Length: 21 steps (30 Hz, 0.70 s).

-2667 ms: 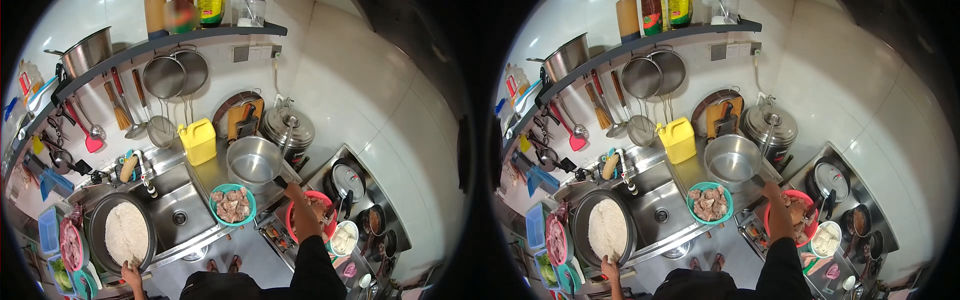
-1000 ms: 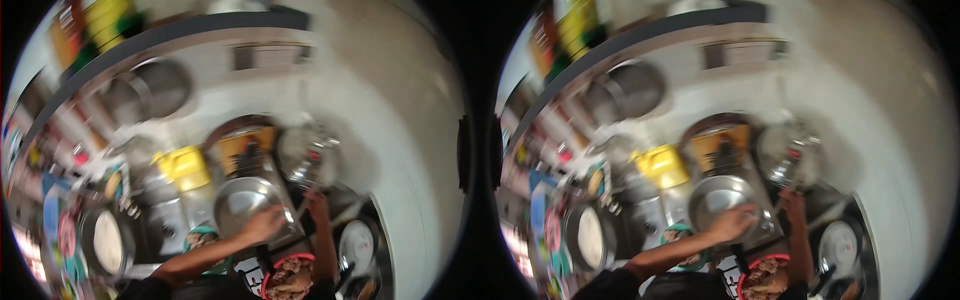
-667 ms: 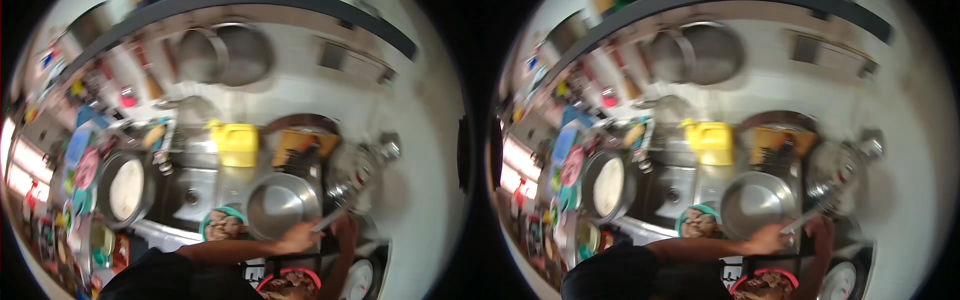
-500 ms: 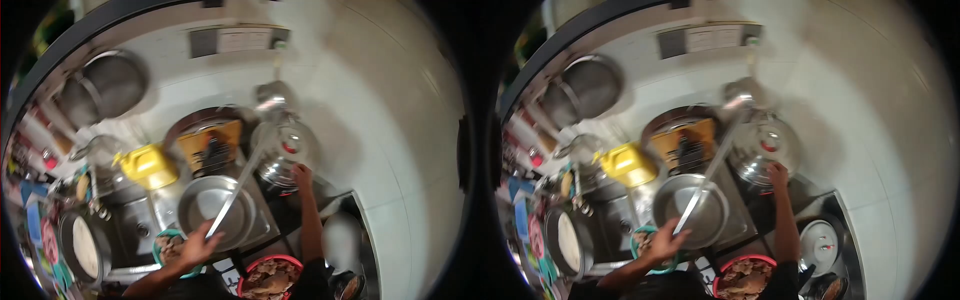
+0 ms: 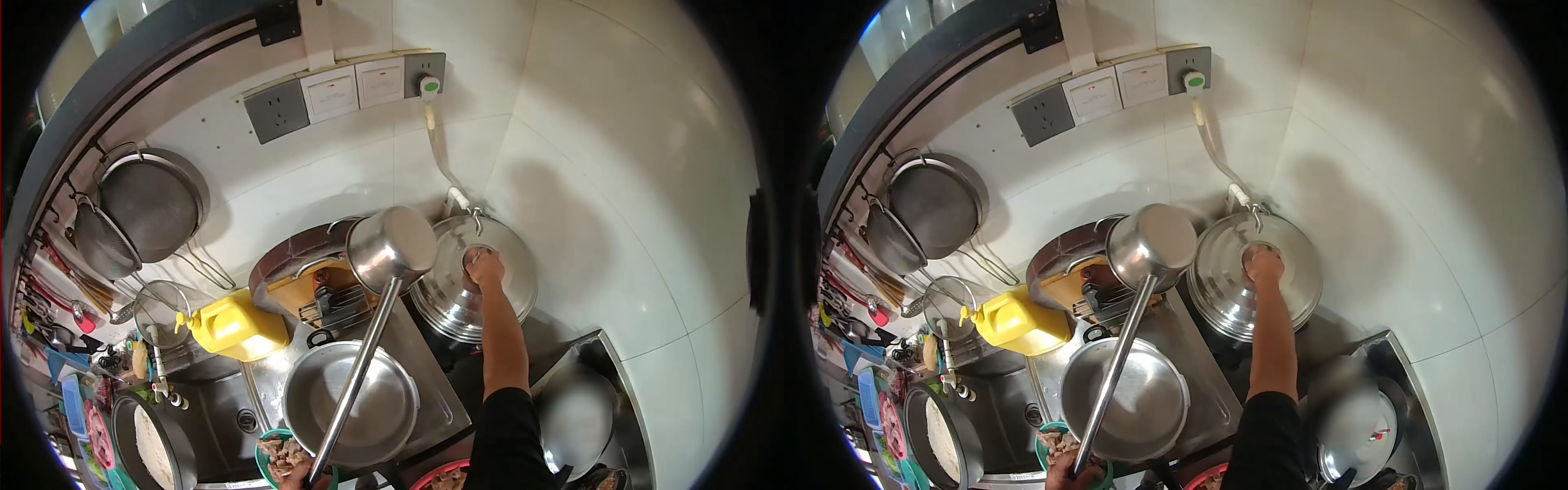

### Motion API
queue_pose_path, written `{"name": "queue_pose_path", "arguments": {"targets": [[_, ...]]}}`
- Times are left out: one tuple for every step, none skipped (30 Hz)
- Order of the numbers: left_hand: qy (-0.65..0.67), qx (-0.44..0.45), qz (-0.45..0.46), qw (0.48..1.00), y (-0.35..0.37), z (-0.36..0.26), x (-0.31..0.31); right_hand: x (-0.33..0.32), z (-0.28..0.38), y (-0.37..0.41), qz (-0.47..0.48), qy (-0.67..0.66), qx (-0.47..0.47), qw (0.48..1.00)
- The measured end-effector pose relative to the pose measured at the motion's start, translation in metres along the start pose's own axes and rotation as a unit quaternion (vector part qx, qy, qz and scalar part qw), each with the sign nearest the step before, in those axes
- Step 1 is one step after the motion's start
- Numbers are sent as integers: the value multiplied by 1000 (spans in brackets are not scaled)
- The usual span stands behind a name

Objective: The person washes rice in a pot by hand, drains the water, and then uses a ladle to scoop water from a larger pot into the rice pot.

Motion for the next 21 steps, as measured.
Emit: {"name": "queue_pose_path", "arguments": {"targets": [[10, -6, 5, 1000, 1, -6, -1, -6, 1, 4, -1, 1, -11, 1000], [21, -14, 13, 1000, 3, -11, -2, -13, 1, 12, 0, 5, -22, 1000], [32, -20, 20, 999, 4, -14, -2, -18, -2, 19, 21, -1, -14, 1000], [20, -12, 20, 1000, 3, -11, 0, -24, -3, 26, 40, -8, -7, 999], [7, -2, 20, 1000, 0, -5, 0, -27, -5, 33, 58, -17, 2, 998], [-7, 11, 20, 1000, -5, 1, 1, -28, -9, 41, 32, -13, -3, 999], [-17, 27, 17, 999, -10, 10, 4, -26, -14, 55, 6, -9, -7, 1000], [-16, 4, 24, 1000, -10, 4, 3, -23, -22, 70, -18, -4, -9, 1000], [-16, -18, 30, 999, -11, -6, 2, -10, -38, 77, -60, -36, 11, 997], [-15, -40, 36, 998, -11, -11, 1, -8, -46, 90, -74, -37, 16, 996], [-12, 14, 21, 1000, -14, -8, 2, -7, -52, 101, -90, -39, 19, 995], [-53, 47, 9, 997, -21, -3, 3, -7, -57, 110, -106, -41, 22, 993], [-93, 79, -5, 993, -28, 3, 4, -9, -59, 117, -125, -49, 36, 990], [-132, 111, -19, 985, -29, 2, 3, -9, -64, 124, -129, -58, 42, 989], [-130, 100, -11, 986, -28, 2, 2, -8, -71, 133, -132, -68, 49, 988], [-127, 89, -4, 988, -25, -6, -1, -8, -75, 142, -136, -79, 54, 986], [-122, 78, 2, 989, -23, -15, -4, -11, -79, 152, -143, -96, 69, 983], [-118, 76, 1, 990, -17, -26, -7, -14, -82, 162, -150, -112, 82, 979], [-115, 73, 1, 991, -10, -38, -11, -16, -85, 172, -155, -130, 95, 975], [-112, 71, 1, 991, -7, -46, -13, -13, -93, 177, -168, -147, 91, 970], [-111, 47, 28, 992, -7, -50, -13, -9, -100, 178, -181, -165, 88, 966]]}}
Point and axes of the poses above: each hand's wrist, its own y-axis away from the middle knuckle, its own x-axis out of the palm, z = x × y, the point moved 1 cm from there along -y, towards the middle knuckle, and after that the axes turned 13 degrees about -x, right-handed, at the moved point
